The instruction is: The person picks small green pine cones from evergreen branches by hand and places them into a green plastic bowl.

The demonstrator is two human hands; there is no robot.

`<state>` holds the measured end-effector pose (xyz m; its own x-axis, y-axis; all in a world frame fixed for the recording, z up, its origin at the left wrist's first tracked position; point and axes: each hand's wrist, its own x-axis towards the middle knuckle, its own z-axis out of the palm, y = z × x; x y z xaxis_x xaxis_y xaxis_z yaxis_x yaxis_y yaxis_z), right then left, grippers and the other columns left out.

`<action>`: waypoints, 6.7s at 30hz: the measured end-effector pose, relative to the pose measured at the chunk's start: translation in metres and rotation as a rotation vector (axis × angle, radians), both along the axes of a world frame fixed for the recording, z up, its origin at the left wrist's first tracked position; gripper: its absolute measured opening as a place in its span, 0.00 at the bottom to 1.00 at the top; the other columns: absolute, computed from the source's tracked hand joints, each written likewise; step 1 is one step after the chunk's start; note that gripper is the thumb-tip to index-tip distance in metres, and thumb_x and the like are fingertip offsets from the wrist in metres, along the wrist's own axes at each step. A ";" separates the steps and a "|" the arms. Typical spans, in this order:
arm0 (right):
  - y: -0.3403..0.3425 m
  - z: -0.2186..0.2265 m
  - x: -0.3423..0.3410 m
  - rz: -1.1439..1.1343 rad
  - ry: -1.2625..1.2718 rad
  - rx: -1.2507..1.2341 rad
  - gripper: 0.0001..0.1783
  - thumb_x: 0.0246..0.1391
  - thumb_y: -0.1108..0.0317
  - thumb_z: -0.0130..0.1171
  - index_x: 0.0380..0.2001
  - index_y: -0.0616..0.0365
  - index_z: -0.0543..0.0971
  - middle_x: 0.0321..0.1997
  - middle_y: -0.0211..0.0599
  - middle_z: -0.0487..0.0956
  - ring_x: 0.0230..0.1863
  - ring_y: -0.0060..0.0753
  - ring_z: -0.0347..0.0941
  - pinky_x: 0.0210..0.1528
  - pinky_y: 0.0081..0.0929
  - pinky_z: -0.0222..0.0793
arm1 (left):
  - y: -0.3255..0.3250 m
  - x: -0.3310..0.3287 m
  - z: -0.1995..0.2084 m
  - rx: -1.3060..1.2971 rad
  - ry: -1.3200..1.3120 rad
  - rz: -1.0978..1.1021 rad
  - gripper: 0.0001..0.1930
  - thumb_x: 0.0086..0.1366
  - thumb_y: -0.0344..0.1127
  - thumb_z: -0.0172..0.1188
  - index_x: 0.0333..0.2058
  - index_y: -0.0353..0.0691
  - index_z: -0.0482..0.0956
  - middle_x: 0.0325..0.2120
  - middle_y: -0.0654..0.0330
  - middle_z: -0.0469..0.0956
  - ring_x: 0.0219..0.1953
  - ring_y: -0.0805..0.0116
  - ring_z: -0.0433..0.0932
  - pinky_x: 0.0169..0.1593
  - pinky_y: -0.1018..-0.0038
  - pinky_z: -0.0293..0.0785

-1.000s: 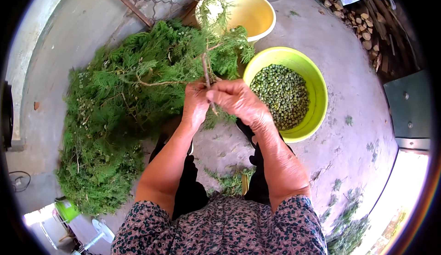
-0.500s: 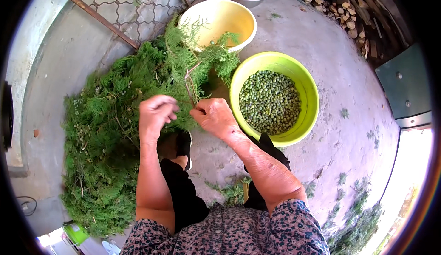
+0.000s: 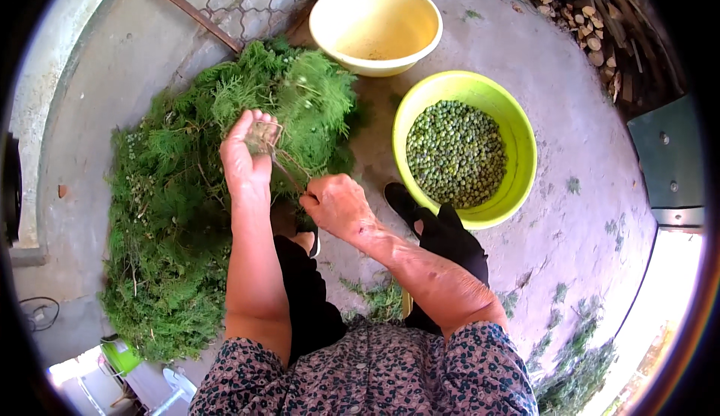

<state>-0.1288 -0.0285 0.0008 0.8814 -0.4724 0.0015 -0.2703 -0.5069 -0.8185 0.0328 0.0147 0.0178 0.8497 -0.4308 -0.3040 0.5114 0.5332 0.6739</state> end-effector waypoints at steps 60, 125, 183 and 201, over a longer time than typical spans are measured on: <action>-0.042 0.048 -0.005 0.133 -0.139 0.589 0.07 0.44 0.71 0.52 0.20 0.66 0.73 0.14 0.36 0.69 0.19 0.19 0.63 0.23 0.23 0.62 | -0.004 -0.035 -0.005 1.346 -1.617 -0.121 0.10 0.38 0.23 0.57 0.23 0.44 0.77 0.15 0.57 0.74 0.19 0.56 0.73 0.22 0.68 0.67; -0.081 0.048 -0.027 -0.708 -0.446 -0.116 0.08 0.42 0.75 0.59 0.31 0.58 0.76 0.28 0.36 0.76 0.28 0.31 0.72 0.33 0.24 0.70 | 0.011 -0.019 -0.028 -0.007 -0.472 -0.281 0.09 0.52 0.20 0.51 0.35 0.26 0.72 0.34 0.52 0.76 0.35 0.67 0.75 0.42 0.75 0.71; -0.093 0.043 -0.015 -0.193 -0.127 0.770 0.11 0.45 0.76 0.53 0.36 0.61 0.76 0.25 0.30 0.74 0.27 0.15 0.65 0.29 0.14 0.63 | 0.002 -0.053 -0.004 0.322 -0.514 -0.476 0.12 0.44 0.28 0.66 0.28 0.30 0.76 0.25 0.62 0.77 0.24 0.77 0.71 0.31 0.78 0.68; -0.129 0.031 -0.025 -0.434 -0.928 1.245 0.06 0.47 0.80 0.46 0.31 0.65 0.69 0.30 0.38 0.71 0.28 0.29 0.67 0.30 0.22 0.63 | 0.005 -0.040 -0.024 0.185 -0.238 -0.285 0.12 0.54 0.31 0.56 0.39 0.36 0.72 0.35 0.55 0.77 0.34 0.70 0.75 0.34 0.75 0.71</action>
<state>-0.1536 -0.1579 0.0313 0.6014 -0.7892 -0.1247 0.5893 0.5436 -0.5977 -0.0073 0.0200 -0.0063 0.7599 -0.6157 -0.2082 0.4397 0.2511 0.8623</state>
